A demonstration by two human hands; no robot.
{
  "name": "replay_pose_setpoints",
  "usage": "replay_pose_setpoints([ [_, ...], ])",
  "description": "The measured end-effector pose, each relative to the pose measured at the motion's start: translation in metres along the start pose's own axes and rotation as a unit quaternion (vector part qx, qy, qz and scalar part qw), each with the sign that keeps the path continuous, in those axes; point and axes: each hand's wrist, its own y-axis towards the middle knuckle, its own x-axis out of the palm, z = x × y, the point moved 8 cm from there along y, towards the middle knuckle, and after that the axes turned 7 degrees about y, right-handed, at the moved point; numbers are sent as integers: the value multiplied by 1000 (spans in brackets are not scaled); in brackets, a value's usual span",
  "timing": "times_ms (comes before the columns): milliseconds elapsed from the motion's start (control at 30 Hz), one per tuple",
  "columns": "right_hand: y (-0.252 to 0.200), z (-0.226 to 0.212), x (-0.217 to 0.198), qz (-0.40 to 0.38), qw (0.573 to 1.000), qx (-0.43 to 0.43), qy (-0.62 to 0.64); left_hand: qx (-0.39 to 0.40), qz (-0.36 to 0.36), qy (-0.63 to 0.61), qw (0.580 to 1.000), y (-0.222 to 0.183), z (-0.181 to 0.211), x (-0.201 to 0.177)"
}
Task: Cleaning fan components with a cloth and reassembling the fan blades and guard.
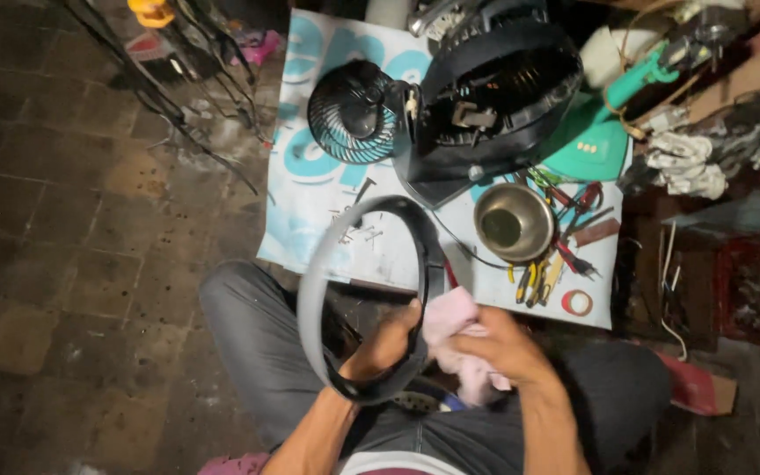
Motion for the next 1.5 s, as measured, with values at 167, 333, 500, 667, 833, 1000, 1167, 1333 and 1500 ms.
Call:
replay_pose_setpoints([
  [167,-24,-57,-22,237,964,-107,54,-193,-22,-184,964,1,-31,6],
  [333,-21,-71,-18,309,932,-165,-96,-212,-44,-206,954,-3,-40,16],
  [500,0,-95,33,184,792,-362,-455,-151,-98,-123,976,-23,-18,34],
  [667,5,-107,54,211,679,-480,-515,-192,-43,-75,978,-35,-3,33],
  [833,5,-114,48,226,709,-440,-503,-190,-62,-76,977,-22,-32,22],
  [1000,13,-75,-28,284,875,-179,-348,-203,58,-239,948,7,-73,-9],
  [1167,21,-87,-18,335,860,-265,-280,-159,154,137,965,4,-63,-1],
  [1333,34,-41,-42,358,833,-303,-294,-140,204,302,921,-9,-10,-22],
  [1500,-4,-80,5,252,964,-72,37,-71,319,162,931,-36,49,-46],
])
